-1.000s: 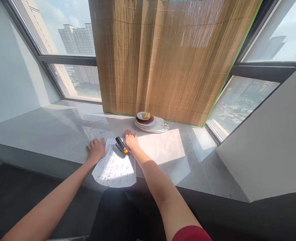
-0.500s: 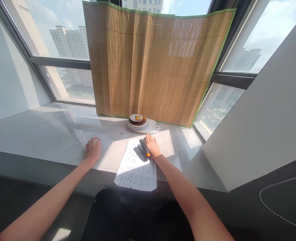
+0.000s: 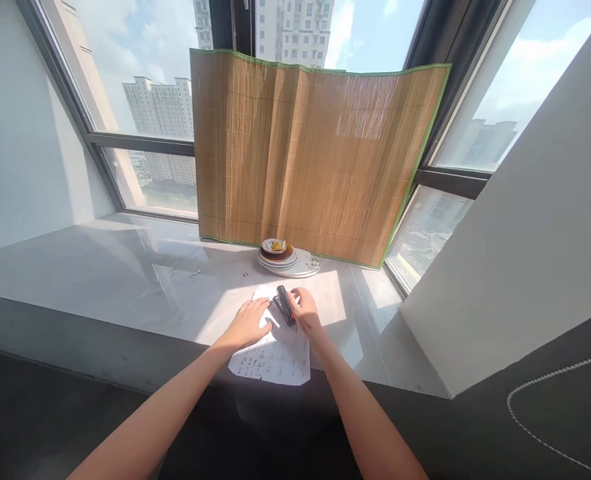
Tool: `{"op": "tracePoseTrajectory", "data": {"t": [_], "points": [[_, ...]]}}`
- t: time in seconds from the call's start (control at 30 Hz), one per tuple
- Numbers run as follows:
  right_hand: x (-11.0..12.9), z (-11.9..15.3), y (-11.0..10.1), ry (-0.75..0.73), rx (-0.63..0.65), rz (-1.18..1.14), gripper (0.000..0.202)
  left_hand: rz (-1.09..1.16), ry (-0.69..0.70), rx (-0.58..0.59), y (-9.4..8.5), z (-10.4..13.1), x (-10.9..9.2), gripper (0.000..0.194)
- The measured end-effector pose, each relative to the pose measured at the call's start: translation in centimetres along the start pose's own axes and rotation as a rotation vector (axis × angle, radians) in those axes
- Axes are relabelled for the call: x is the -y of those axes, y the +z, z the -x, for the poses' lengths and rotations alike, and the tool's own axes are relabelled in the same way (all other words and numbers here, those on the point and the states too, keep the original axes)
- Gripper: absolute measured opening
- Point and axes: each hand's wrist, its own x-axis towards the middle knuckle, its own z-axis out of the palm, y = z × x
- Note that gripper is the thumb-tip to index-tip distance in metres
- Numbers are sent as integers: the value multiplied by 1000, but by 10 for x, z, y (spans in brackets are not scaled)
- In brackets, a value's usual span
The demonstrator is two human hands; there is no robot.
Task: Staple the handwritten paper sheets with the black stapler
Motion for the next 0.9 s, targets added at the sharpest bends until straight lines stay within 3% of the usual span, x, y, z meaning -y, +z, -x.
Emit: {"op": "tracePoseTrajectory", "data": {"t": [0.13, 0.33, 0.43, 0.57, 0.73, 0.9], "points": [[6, 26, -6, -32, 112, -3, 26, 34, -6, 45, 0, 0, 8, 61], [5, 30, -28, 26, 156, -24, 34, 68, -61, 28, -1, -1, 7, 56], [3, 37, -37, -5, 77, 35, 39, 79, -78, 56, -4, -1, 3, 53], [-3, 52, -43, 41, -89, 14, 30, 101, -93, 30, -5, 0, 2, 52], [-10, 54, -41, 47, -105, -60, 37, 162, -143, 49, -9, 0, 3, 60], [-17, 50, -34, 64, -88, 65, 40, 269, -272, 135, -10, -3, 4, 82]]}}
